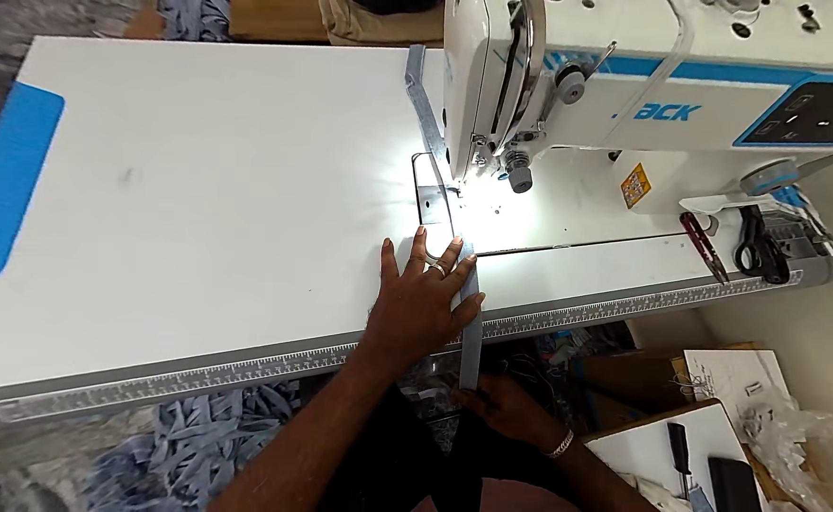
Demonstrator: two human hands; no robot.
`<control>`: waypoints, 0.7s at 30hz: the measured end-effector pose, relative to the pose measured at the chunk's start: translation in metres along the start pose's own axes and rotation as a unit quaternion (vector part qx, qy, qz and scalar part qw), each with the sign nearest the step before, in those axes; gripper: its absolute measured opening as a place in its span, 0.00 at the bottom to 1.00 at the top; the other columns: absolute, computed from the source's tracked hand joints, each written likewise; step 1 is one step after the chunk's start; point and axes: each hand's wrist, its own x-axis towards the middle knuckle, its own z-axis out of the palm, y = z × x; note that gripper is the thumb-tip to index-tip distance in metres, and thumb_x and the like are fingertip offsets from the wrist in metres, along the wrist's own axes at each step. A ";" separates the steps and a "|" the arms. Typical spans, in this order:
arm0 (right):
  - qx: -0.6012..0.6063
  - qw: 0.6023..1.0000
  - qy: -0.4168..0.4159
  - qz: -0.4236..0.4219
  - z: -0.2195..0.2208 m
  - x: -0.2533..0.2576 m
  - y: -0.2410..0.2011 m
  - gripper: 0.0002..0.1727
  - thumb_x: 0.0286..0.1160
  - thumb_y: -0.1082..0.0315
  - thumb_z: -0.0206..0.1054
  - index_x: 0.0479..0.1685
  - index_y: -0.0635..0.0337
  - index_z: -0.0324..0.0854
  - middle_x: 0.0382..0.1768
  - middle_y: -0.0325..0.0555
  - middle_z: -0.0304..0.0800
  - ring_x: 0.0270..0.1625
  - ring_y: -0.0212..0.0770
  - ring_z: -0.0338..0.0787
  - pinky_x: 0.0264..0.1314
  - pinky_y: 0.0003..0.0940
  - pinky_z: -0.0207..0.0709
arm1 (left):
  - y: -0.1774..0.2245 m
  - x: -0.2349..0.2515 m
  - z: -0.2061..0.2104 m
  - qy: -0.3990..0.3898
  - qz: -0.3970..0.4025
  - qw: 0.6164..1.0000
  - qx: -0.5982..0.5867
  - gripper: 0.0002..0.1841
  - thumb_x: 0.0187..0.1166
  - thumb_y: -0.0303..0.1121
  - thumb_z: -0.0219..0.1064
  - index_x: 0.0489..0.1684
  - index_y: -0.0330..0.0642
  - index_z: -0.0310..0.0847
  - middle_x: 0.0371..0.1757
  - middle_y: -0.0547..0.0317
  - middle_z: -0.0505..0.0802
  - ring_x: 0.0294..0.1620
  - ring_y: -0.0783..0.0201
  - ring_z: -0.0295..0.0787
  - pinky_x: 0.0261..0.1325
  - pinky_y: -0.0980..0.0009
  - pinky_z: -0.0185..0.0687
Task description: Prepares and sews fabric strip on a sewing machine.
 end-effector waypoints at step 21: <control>0.082 0.996 0.024 -0.024 -0.002 -0.005 -0.007 0.17 0.91 0.57 0.57 0.53 0.59 0.86 0.42 0.40 0.92 0.27 0.29 0.86 0.33 0.25 0.84 | -0.001 -0.003 0.000 0.018 0.000 1.000 -0.016 0.31 0.91 0.62 0.37 0.85 0.68 0.74 0.90 0.71 0.72 0.96 0.40 0.47 0.87 0.22 0.30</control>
